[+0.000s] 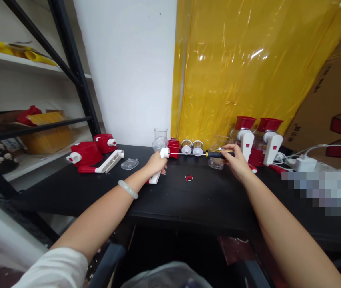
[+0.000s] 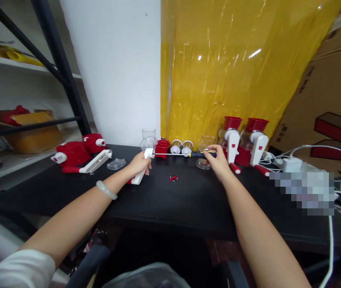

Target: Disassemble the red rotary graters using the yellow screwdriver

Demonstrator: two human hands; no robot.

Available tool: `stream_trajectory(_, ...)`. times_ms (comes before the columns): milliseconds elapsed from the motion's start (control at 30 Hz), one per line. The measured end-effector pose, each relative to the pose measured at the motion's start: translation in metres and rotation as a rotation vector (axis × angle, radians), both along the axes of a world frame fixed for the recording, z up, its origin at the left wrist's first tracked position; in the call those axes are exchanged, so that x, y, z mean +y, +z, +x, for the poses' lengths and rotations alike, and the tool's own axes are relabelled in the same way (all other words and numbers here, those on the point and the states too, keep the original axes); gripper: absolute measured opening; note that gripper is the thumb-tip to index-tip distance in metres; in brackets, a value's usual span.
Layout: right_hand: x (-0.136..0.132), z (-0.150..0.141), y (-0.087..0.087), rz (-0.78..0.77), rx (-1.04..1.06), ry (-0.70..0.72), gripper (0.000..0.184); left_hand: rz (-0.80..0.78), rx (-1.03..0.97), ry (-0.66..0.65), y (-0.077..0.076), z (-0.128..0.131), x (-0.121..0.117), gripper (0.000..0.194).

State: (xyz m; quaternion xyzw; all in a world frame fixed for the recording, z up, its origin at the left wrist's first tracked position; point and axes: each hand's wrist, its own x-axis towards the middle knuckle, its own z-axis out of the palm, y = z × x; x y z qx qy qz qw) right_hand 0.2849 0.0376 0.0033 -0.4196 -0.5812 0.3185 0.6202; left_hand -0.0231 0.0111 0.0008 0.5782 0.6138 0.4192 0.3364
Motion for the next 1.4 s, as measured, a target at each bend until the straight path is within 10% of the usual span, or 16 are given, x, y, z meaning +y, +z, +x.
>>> stream_trajectory(467, -0.0041, 0.0009, 0.0012, -0.052, -0.219, -0.048, 0.044, 0.005, 0.014, -0.004, 0.0012, 0.0007, -0.0012, 0.033)
stream_trajectory(867, -0.0032, 0.0010, 0.0037, 0.086, 0.140, 0.153, 0.037, -0.009, 0.023, -0.015, -0.0009, 0.0028, -0.0011, 0.034)
stream_trajectory(1133, -0.0035, 0.0016, 0.0019, -0.055, -0.167, -0.061, 0.040, -0.004, 0.013, -0.011, -0.0009, 0.0013, -0.0003, 0.035)
stream_trajectory(1400, -0.0033, -0.0025, 0.0044, -0.032, 0.273, 0.211, 0.042, 0.026, -0.041, -0.022, 0.0067, 0.0046, -0.0062, 0.041)
